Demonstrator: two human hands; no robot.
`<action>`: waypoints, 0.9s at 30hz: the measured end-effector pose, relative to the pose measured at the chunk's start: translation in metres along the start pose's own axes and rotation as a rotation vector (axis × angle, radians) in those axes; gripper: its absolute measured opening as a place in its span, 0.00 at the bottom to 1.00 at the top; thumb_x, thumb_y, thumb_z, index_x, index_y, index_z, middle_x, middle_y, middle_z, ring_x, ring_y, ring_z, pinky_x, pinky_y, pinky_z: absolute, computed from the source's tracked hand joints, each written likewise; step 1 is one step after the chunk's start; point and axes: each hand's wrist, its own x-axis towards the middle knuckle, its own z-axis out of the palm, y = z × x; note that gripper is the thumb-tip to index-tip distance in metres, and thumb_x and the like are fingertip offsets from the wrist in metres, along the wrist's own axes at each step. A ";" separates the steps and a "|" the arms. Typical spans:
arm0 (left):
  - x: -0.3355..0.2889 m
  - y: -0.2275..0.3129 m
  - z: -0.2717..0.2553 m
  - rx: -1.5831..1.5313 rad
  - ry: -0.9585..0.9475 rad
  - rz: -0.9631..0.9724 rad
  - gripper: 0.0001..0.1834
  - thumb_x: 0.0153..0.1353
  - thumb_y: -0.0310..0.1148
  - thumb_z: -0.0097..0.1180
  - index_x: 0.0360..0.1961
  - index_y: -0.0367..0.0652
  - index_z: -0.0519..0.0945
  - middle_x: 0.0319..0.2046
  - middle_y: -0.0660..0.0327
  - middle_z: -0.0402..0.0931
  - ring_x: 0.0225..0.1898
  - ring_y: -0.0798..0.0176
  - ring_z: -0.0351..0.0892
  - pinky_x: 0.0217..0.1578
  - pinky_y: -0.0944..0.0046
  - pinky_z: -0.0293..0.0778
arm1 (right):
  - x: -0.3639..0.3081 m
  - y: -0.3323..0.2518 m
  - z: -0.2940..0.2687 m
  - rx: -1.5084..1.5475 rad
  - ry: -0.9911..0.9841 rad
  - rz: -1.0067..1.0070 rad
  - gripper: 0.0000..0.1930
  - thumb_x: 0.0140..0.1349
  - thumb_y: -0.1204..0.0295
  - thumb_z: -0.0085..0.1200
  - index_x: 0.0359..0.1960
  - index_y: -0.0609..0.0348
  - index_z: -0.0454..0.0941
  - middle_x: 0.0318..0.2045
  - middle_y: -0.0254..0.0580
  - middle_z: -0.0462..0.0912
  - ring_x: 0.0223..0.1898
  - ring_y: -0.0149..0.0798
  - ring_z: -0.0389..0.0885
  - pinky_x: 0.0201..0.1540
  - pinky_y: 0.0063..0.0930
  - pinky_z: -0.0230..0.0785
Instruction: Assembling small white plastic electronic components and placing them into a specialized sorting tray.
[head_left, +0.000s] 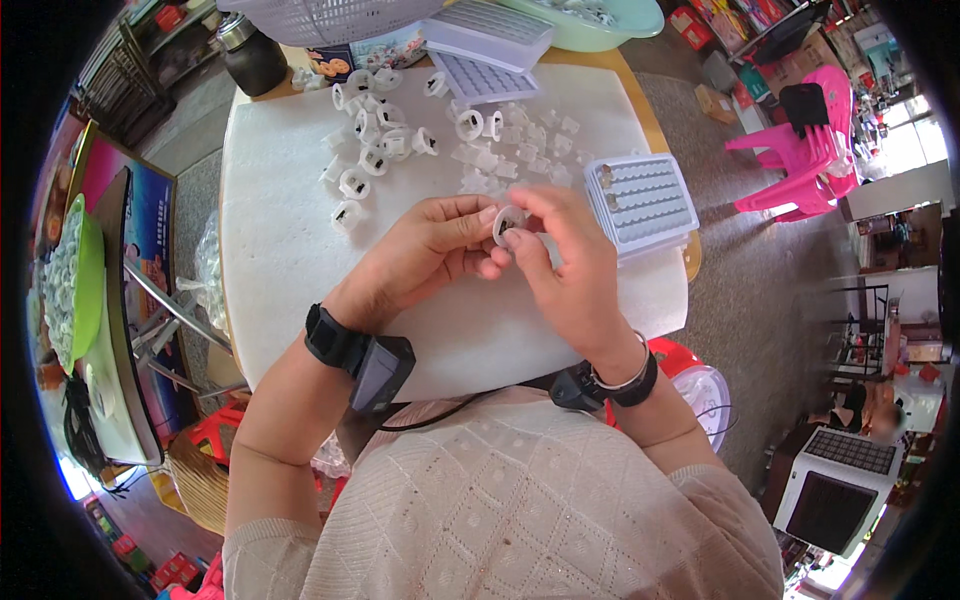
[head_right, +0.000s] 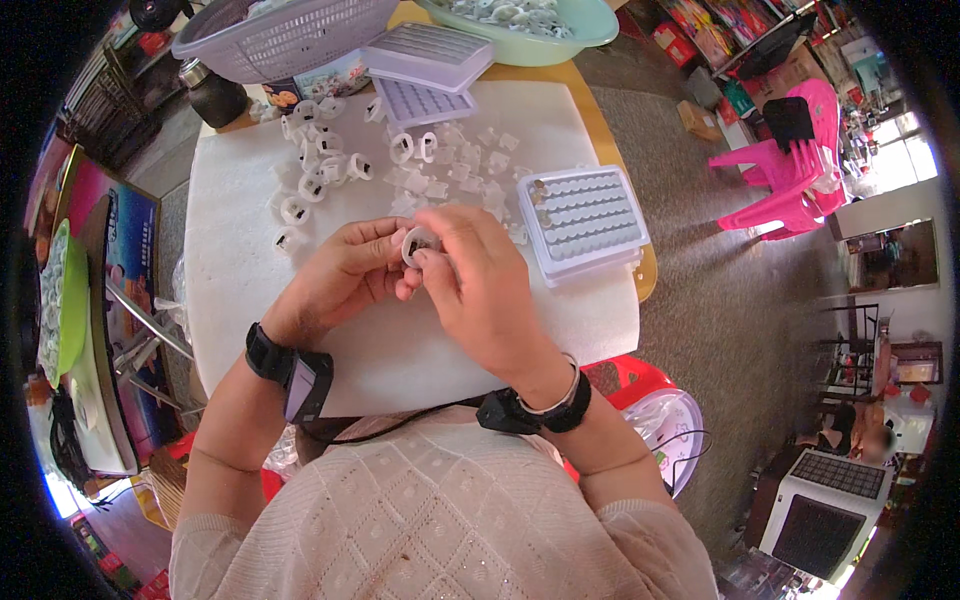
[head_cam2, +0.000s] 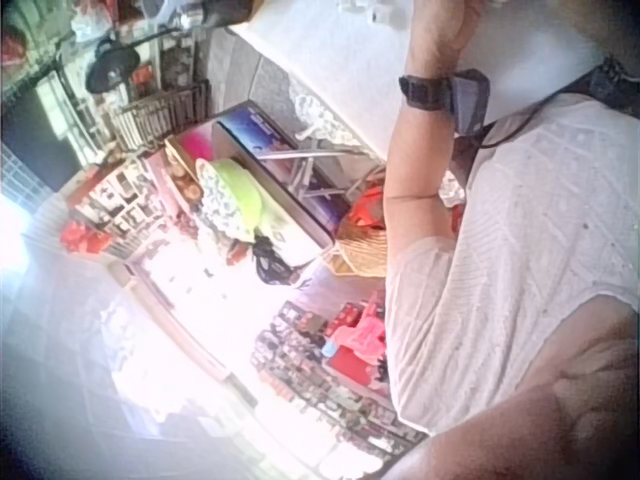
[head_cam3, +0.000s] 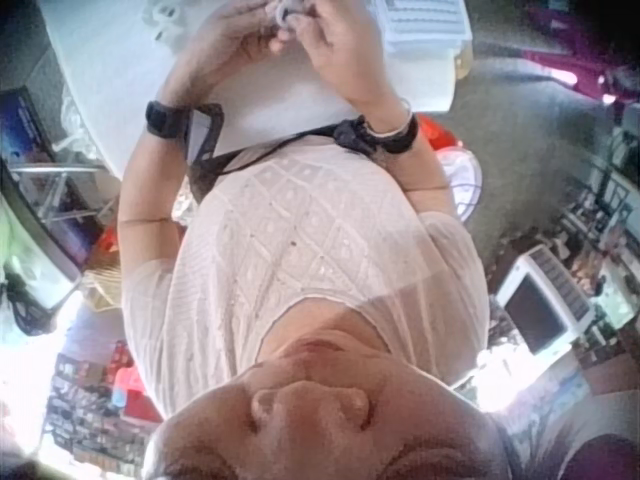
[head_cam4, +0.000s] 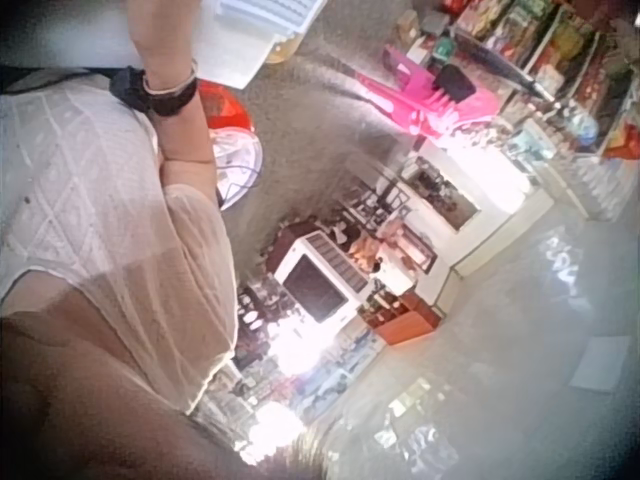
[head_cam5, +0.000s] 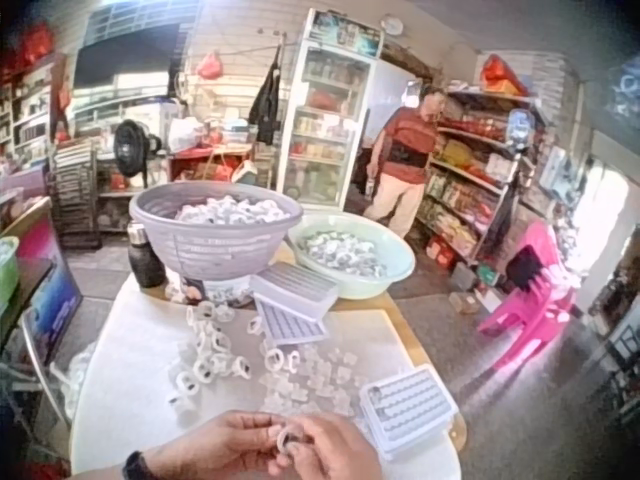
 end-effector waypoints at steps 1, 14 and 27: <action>0.000 0.000 0.001 0.021 0.013 0.012 0.14 0.67 0.33 0.46 0.47 0.33 0.73 0.35 0.61 0.77 0.30 0.71 0.78 0.35 0.71 0.77 | 0.000 0.002 0.001 -0.058 -0.012 -0.046 0.14 0.55 0.78 0.53 0.45 0.63 0.74 0.38 0.47 0.77 0.35 0.46 0.77 0.38 0.34 0.70; 0.002 -0.005 0.001 0.149 0.054 0.083 0.15 0.67 0.36 0.49 0.48 0.35 0.74 0.36 0.62 0.77 0.32 0.71 0.75 0.36 0.70 0.74 | 0.006 0.005 0.006 -0.194 0.035 -0.219 0.12 0.48 0.80 0.54 0.36 0.61 0.73 0.33 0.44 0.77 0.35 0.49 0.77 0.37 0.38 0.70; 0.002 -0.001 0.003 0.087 0.049 0.043 0.15 0.67 0.35 0.47 0.48 0.34 0.74 0.34 0.63 0.77 0.29 0.73 0.76 0.34 0.73 0.74 | -0.001 -0.001 0.000 -0.069 0.032 -0.192 0.18 0.51 0.80 0.54 0.46 0.60 0.70 0.42 0.46 0.75 0.41 0.49 0.73 0.44 0.40 0.66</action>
